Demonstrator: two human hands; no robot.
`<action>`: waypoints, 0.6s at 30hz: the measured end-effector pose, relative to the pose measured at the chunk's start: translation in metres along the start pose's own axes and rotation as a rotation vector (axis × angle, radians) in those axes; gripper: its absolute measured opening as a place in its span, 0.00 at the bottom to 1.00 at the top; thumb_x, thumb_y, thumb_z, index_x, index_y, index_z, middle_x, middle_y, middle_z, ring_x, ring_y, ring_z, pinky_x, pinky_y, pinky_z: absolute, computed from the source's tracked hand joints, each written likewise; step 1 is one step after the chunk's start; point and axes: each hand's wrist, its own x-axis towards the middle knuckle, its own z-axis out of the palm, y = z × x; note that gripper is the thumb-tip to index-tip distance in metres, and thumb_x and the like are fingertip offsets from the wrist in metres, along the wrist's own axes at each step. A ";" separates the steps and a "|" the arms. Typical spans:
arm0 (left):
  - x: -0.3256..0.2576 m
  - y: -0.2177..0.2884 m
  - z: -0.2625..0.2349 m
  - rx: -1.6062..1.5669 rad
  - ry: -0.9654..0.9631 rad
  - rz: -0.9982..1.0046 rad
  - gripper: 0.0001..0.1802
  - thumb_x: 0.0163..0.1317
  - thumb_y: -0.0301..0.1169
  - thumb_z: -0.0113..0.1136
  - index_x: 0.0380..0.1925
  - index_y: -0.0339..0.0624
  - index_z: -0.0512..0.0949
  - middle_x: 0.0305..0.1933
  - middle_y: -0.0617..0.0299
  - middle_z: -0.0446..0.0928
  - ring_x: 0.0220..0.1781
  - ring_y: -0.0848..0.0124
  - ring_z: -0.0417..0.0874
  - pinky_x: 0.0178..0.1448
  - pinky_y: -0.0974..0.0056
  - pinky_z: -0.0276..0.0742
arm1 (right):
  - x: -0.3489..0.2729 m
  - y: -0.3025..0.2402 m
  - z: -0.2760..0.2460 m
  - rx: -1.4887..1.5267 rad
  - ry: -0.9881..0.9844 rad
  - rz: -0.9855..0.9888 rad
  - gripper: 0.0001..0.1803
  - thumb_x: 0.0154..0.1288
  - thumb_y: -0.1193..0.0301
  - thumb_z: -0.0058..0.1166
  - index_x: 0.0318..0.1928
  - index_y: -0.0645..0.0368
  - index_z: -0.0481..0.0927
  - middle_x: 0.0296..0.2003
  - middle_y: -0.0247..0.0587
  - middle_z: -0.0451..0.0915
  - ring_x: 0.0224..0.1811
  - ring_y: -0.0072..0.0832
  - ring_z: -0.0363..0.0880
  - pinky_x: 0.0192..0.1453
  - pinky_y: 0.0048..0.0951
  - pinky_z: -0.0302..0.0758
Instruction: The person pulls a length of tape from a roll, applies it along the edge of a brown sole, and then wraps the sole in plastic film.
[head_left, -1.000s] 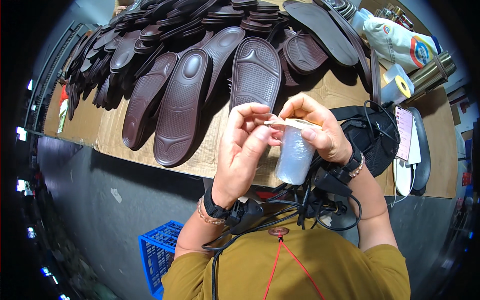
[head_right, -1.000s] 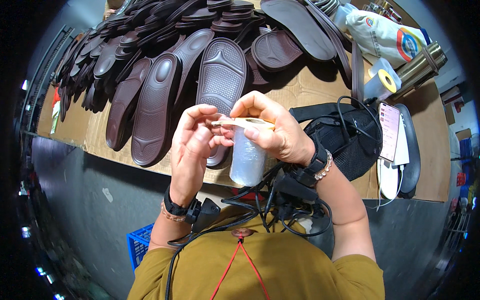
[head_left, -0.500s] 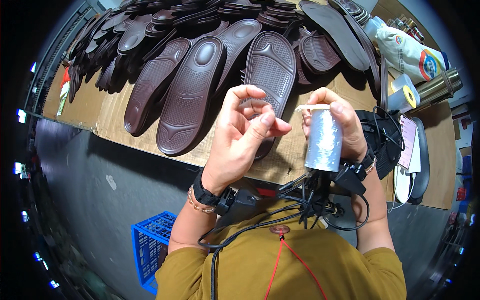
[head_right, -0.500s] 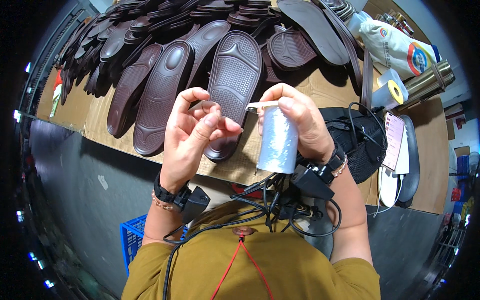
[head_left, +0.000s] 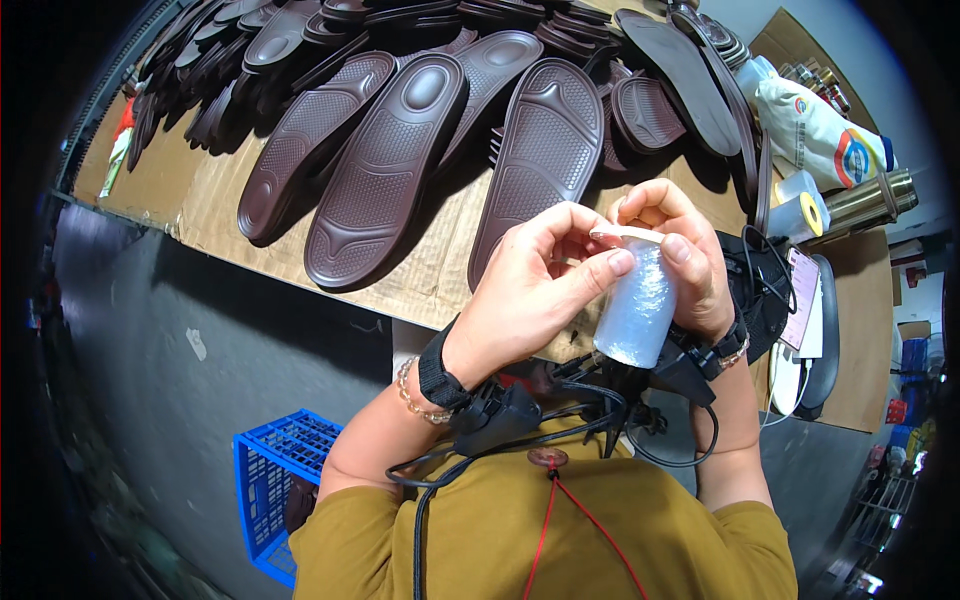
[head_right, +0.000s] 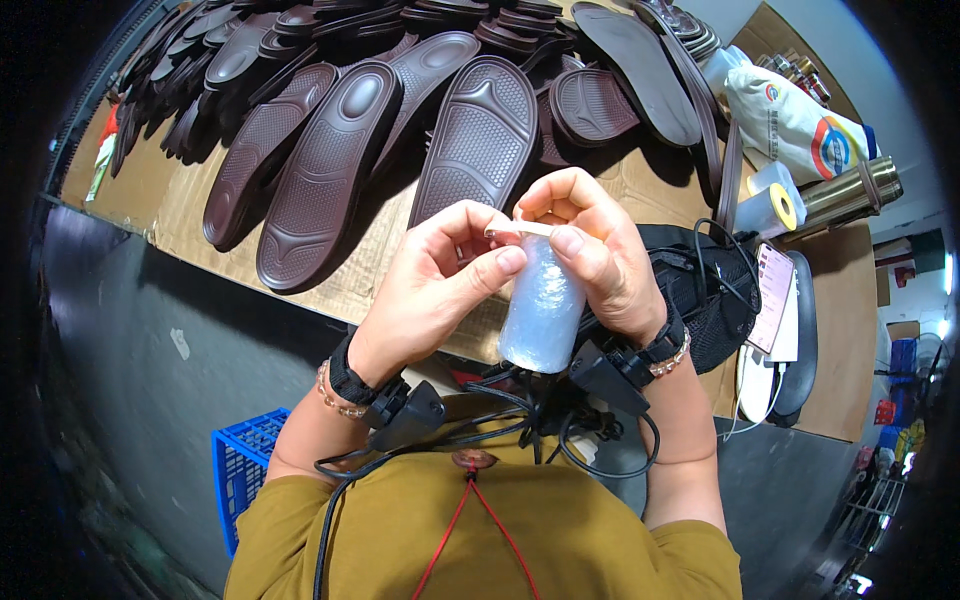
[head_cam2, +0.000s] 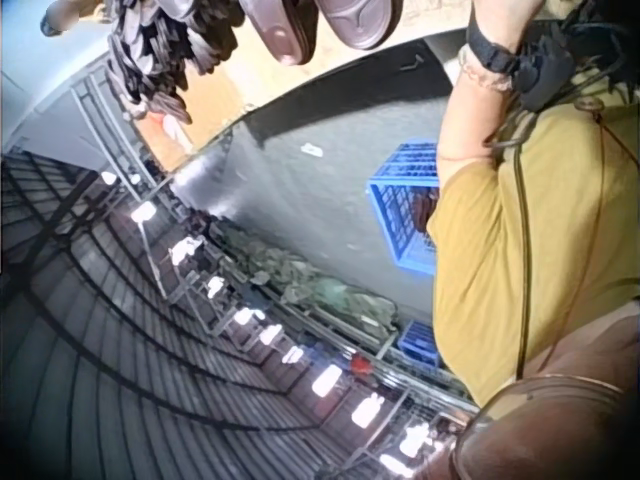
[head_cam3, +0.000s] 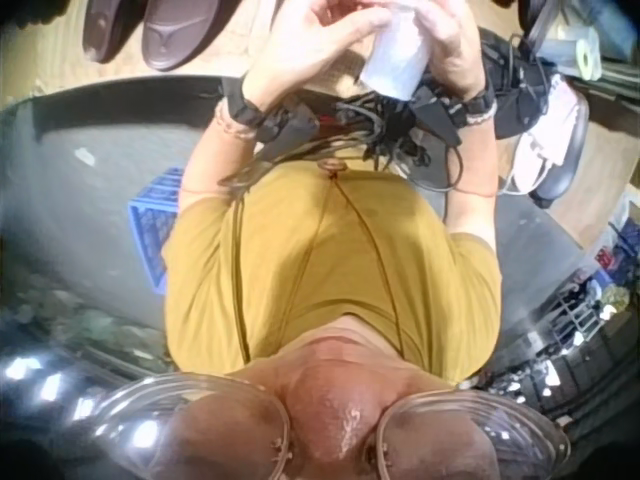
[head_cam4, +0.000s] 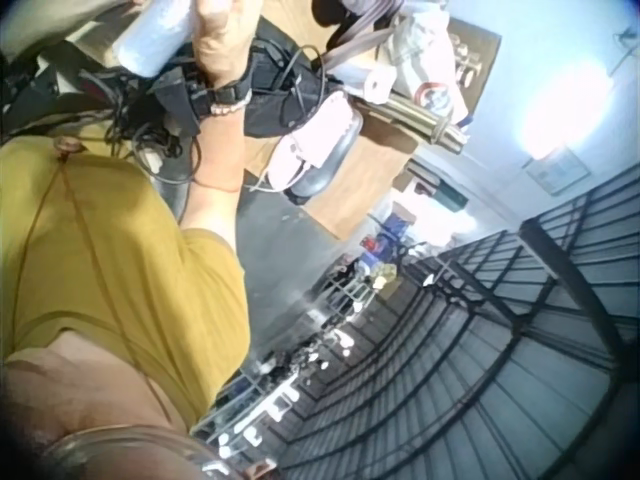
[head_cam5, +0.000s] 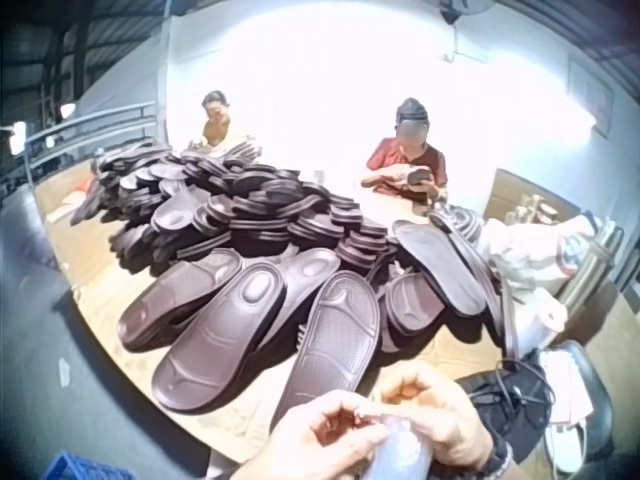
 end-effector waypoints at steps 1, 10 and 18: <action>0.000 0.001 -0.002 0.034 -0.016 0.020 0.09 0.74 0.29 0.64 0.49 0.38 0.78 0.46 0.67 0.79 0.48 0.82 0.78 0.51 0.73 0.76 | 0.000 -0.001 0.000 -0.003 -0.004 0.004 0.34 0.65 0.48 0.61 0.57 0.63 0.72 0.49 0.40 0.77 0.53 0.25 0.78 0.61 0.28 0.73; -0.001 0.019 -0.005 0.162 -0.060 0.030 0.07 0.76 0.30 0.61 0.45 0.37 0.76 0.42 0.67 0.79 0.44 0.82 0.78 0.49 0.73 0.75 | 0.001 -0.011 -0.005 -0.068 -0.019 0.001 0.32 0.65 0.50 0.62 0.57 0.62 0.73 0.49 0.41 0.78 0.52 0.25 0.78 0.60 0.28 0.74; 0.003 0.009 -0.013 -0.019 -0.197 0.027 0.09 0.80 0.34 0.54 0.46 0.39 0.73 0.39 0.66 0.78 0.43 0.79 0.80 0.50 0.72 0.78 | 0.002 -0.008 -0.006 0.090 -0.004 0.055 0.30 0.66 0.52 0.62 0.56 0.63 0.74 0.48 0.42 0.80 0.47 0.24 0.82 0.54 0.26 0.78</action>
